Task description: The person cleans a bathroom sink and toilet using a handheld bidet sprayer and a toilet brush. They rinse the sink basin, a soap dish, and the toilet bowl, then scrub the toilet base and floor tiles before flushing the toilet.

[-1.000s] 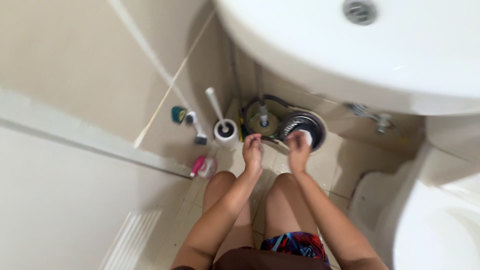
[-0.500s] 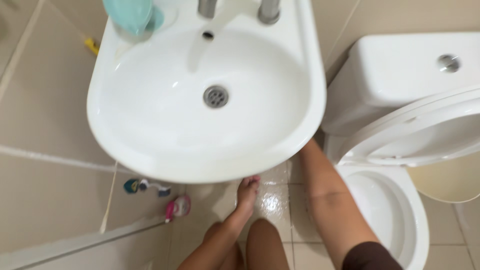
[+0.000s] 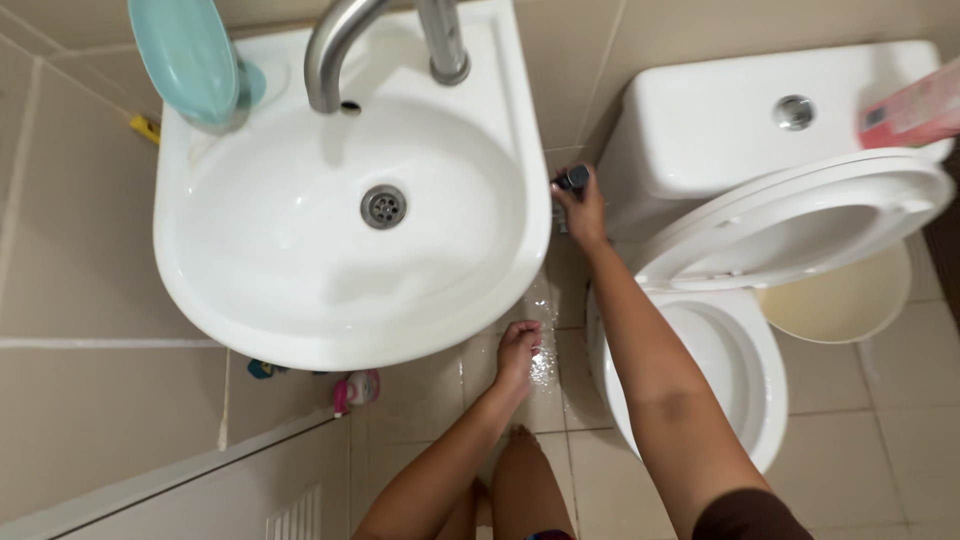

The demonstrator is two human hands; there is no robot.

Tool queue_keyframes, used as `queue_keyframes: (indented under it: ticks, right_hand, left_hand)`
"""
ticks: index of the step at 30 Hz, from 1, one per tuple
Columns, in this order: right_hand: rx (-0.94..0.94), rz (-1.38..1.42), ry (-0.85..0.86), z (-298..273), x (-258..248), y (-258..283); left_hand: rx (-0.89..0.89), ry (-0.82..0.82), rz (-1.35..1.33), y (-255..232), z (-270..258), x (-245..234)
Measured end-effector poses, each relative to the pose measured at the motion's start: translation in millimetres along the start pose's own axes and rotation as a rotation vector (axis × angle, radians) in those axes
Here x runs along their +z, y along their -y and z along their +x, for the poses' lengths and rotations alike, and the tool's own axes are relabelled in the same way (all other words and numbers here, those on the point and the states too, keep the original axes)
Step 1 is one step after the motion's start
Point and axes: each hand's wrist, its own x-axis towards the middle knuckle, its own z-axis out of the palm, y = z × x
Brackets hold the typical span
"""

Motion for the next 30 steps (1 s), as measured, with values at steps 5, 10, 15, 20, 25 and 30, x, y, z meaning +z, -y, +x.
queue_keyframes:
  ticks: [5,10,15,20,25,30]
  right_hand:
    - [0.115,-0.042,-0.027,-103,-58,106]
    - [0.277,0.081,0.071,-212,-105,213]
    - [0.415,0.196,0.078,-313,-134,274]
    - [0.247,0.146,-0.014,-310,-142,307]
    - [0.319,0.213,0.039,-283,-134,313]
    - [0.505,0.193,-0.112,-256,-131,338]
  left_hand:
    - [0.183,0.020,0.290,-58,-79,65]
    - [0.892,0.467,0.813,-200,-169,134]
    - [0.302,1.031,1.122,-242,-212,158]
    - [0.121,1.149,1.058,-219,-208,162]
    - [-0.078,1.113,0.808,-228,-175,175]
    - [-0.073,1.012,0.546,-293,-123,208]
